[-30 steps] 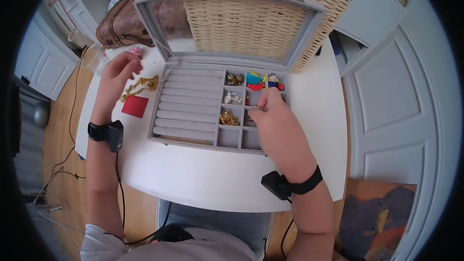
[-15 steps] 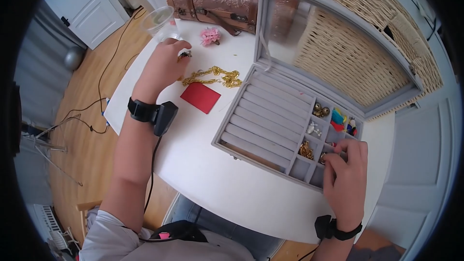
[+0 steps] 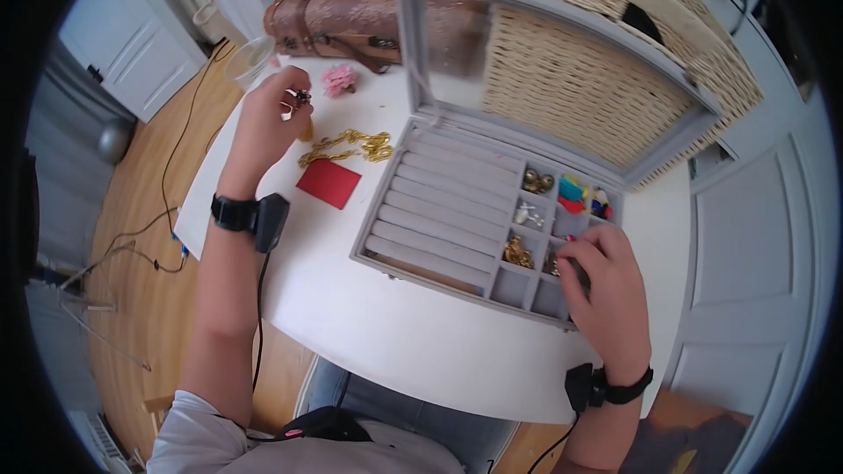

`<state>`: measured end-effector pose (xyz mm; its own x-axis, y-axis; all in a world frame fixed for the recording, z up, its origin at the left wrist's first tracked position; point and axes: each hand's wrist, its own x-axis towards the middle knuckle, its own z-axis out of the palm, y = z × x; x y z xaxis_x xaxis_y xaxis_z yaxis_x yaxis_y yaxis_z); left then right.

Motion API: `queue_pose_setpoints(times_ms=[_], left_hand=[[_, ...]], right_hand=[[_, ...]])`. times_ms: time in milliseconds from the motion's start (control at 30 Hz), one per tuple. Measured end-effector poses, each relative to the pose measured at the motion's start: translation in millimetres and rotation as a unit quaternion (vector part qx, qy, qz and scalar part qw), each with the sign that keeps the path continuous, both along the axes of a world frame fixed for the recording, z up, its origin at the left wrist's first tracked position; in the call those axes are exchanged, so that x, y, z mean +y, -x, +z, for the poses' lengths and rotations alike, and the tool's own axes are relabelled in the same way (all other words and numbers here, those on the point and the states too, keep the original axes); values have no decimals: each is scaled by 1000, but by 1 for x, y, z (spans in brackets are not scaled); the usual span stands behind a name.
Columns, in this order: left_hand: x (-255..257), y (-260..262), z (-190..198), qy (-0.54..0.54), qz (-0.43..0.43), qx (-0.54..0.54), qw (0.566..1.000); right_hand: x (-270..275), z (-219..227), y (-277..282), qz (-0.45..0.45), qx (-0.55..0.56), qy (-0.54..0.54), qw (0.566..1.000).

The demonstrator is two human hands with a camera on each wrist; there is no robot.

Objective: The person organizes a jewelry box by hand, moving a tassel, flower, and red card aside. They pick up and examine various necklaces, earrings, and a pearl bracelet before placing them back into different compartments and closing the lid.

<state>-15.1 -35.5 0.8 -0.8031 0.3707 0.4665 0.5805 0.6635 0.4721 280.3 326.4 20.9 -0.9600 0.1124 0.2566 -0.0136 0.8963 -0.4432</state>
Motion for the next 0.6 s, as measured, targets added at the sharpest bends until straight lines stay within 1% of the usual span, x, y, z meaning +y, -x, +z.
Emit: queue_pose_setpoints(times_ms=[33,67,100,133,167,233,300,333,367,400,467,500,567,600], left_hand=[[4,-9,11,-85,-42,-19,995],[8,-19,22,-117,-83,-58,988],[14,-28,26,-116,-93,-56,987],[19,-36,30,-204,-172,-111,957],[25,-44,34,-288,-249,-165,910],[42,-68,54,-237,-340,-257,873],[76,-85,63,-239,-358,-259,864],[92,-87,66,-137,-361,-307,870],[106,-89,68,-33,-359,-351,864],[122,-89,61,-34,-360,-350,864],[152,-81,36,53,-366,-257,893],[159,-79,29,53,-371,-251,893],[174,-79,16,112,-319,-187,922],[180,-79,10,114,-325,-185,920]], right_hand=[[2,-2,0,11,10,8,1000],[3,-2,-1,9,11,16,1000],[4,-4,-2,0,14,17,1000],[5,-5,-2,7,17,18,1000],[6,-6,-2,15,21,19,999],[7,-8,-3,13,32,14,999],[9,-8,-2,26,38,11,999],[10,-7,-2,31,35,3,999],[10,-8,-2,30,33,1,999],[12,-11,-2,32,37,-1,999],[13,-14,-2,26,49,-6,998],[13,-13,-1,27,48,3,998],[15,-14,-3,17,49,11,999],[16,-14,-2,19,47,12,999]])
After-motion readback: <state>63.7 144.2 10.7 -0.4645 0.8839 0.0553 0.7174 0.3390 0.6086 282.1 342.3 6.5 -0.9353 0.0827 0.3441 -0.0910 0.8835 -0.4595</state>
